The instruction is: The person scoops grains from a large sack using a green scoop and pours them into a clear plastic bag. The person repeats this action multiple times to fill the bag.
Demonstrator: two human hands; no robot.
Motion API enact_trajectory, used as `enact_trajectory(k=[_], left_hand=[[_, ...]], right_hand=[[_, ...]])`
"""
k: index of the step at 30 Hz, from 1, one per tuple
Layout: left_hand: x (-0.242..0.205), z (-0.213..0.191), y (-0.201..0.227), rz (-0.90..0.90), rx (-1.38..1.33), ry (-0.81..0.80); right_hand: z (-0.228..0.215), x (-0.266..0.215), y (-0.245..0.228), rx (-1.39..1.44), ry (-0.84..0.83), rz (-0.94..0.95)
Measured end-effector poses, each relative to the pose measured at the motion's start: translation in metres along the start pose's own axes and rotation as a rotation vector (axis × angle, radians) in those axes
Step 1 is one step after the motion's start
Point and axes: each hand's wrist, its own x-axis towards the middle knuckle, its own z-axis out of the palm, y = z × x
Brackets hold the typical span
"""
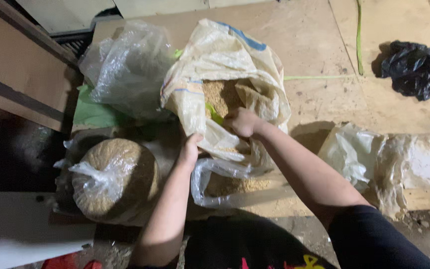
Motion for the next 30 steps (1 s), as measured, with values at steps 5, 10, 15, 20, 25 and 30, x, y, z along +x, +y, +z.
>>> enact_trajectory(k=[5,10,15,20,25,30], left_hand=[[-0.046,0.014,0.047,0.214,0.151,-0.076],[-0.125,0.030,0.075,0.282,0.630,0.136],[-0.179,0.021,0.056,0.642,0.960,0.301],[-0.189,0.006,0.006,0.315,0.694,0.367],[-0.198,-0.013,-0.035,0.132,0.606,0.376],[-0.201,-0.010,-0.051,0.094,0.216,0.207]], right_hand=[[-0.003,-0.009,0.009,-0.059,0.053,-0.106],[-0.014,-0.029,0.036,0.016,0.176,0.047],[-0.038,-0.052,0.063,-0.037,0.107,-0.024],[-0.065,-0.096,0.041,0.255,0.085,0.168],[-0.070,-0.139,0.014,0.397,0.031,0.415],[-0.050,-0.164,0.020,-0.130,0.286,-0.431]])
